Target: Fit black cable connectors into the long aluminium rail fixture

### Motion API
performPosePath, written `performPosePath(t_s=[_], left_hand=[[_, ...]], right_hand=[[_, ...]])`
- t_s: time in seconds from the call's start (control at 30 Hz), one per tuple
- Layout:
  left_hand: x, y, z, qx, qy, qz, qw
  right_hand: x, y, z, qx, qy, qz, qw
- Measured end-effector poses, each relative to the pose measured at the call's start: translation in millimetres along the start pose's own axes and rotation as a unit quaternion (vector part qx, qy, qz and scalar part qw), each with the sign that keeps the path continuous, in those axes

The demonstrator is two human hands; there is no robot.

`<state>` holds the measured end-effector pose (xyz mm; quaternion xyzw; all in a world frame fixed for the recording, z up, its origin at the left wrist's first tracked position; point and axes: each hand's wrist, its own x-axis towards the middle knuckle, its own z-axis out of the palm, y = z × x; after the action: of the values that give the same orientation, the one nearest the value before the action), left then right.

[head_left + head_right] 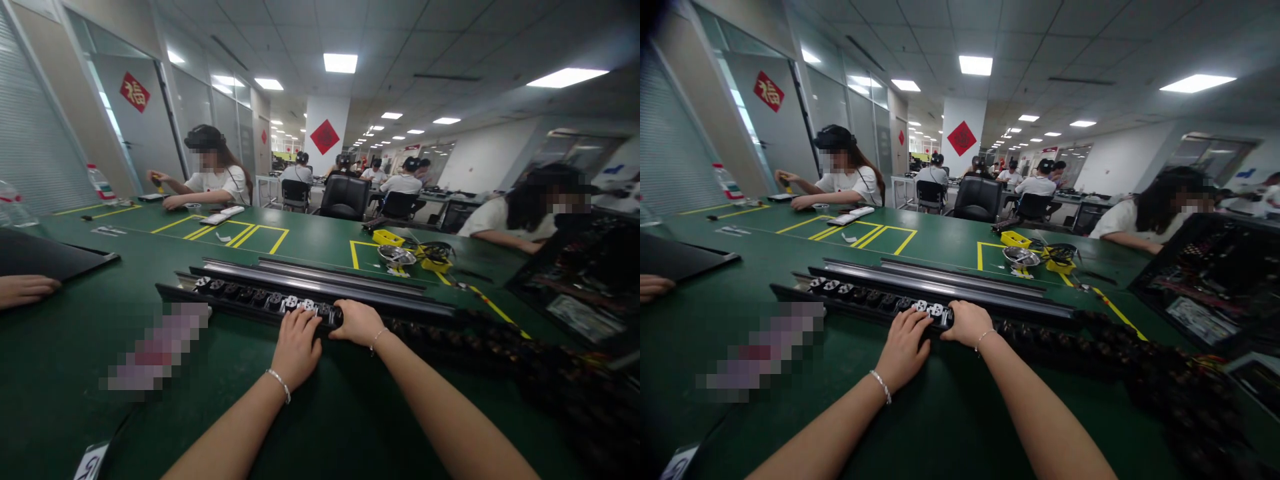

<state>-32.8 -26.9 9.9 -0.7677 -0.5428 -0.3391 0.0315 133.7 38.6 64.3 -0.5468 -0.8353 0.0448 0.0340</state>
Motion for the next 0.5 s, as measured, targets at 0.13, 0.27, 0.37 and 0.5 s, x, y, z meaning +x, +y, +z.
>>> performPosePath(t_s=[0.13, 0.27, 0.37, 0.5], left_hand=[[0, -1, -0.2, 0.022, -0.005, 0.008, 1.000], [-1, -4, 1.1, 0.037, -0.006, 0.019, 0.999], [-1, -1, 3.1, 0.051, 0.010, 0.015, 0.999], [-1, 5, 5.6, 0.063, 0.015, 0.012, 0.998]], right_hand=[[-4, -5, -2, -0.002, 0.013, -0.020, 1.000], [-34, 8, -20, 0.007, 0.154, -0.054, 0.987], [-77, 50, -27, 0.000, 0.259, 0.084, 0.962], [-131, 125, -8, -0.024, 0.364, 0.404, 0.839]])
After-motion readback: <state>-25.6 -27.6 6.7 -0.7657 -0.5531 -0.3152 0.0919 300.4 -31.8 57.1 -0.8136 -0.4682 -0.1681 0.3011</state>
